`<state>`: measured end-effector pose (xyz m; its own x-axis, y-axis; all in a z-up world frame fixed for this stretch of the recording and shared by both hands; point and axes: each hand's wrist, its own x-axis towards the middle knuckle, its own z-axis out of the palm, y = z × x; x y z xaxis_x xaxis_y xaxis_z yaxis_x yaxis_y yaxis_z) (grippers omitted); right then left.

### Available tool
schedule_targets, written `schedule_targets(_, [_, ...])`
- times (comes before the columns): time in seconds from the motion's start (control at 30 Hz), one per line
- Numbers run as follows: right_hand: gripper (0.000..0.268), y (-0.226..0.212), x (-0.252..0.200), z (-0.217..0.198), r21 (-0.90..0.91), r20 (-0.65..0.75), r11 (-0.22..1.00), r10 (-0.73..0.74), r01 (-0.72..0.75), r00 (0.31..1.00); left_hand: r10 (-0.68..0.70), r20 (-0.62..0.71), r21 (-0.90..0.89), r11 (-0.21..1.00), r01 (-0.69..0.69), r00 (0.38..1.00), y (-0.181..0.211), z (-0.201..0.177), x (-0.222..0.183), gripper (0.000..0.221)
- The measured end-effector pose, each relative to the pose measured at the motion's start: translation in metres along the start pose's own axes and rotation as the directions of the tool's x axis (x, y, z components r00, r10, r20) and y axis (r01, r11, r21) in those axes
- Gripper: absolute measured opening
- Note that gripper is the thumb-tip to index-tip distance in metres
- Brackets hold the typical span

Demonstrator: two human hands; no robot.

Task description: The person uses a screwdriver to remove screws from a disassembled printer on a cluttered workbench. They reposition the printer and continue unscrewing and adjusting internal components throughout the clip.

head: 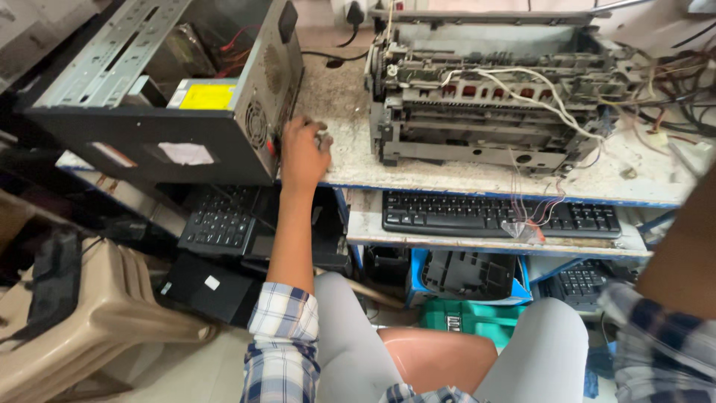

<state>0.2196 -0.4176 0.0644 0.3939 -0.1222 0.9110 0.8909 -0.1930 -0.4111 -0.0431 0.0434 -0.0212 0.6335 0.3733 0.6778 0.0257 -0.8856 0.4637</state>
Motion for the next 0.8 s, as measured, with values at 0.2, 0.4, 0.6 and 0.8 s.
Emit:
schedule_targets(0.2, [0.013,-0.094,0.019,0.052,0.207,-0.003,0.975,-0.081,0.080,0.997,-0.088,0.008,0.008,0.996,0.088,0.996,-0.003,0.007,-0.004,0.010])
schedule_targets(0.4, [0.012,-0.129,0.013,0.089,0.529,0.002,0.842,0.123,-0.105,0.992,-0.034,-0.062,-0.033,0.999,0.032,0.997,0.006,-0.002,-0.002,0.006])
schedule_targets(0.6, [0.035,-0.101,0.041,0.193,0.795,0.393,0.270,0.453,-0.543,0.800,-0.035,-0.116,-0.062,0.998,0.028,0.993,0.010,-0.003,-0.004,0.008])
schedule_targets(0.8, [0.034,-0.118,0.027,0.205,0.652,0.401,0.494,0.420,-0.576,0.814,-0.002,-0.228,-0.155,0.987,-0.034,0.974,0.009,-0.006,-0.004,0.011])
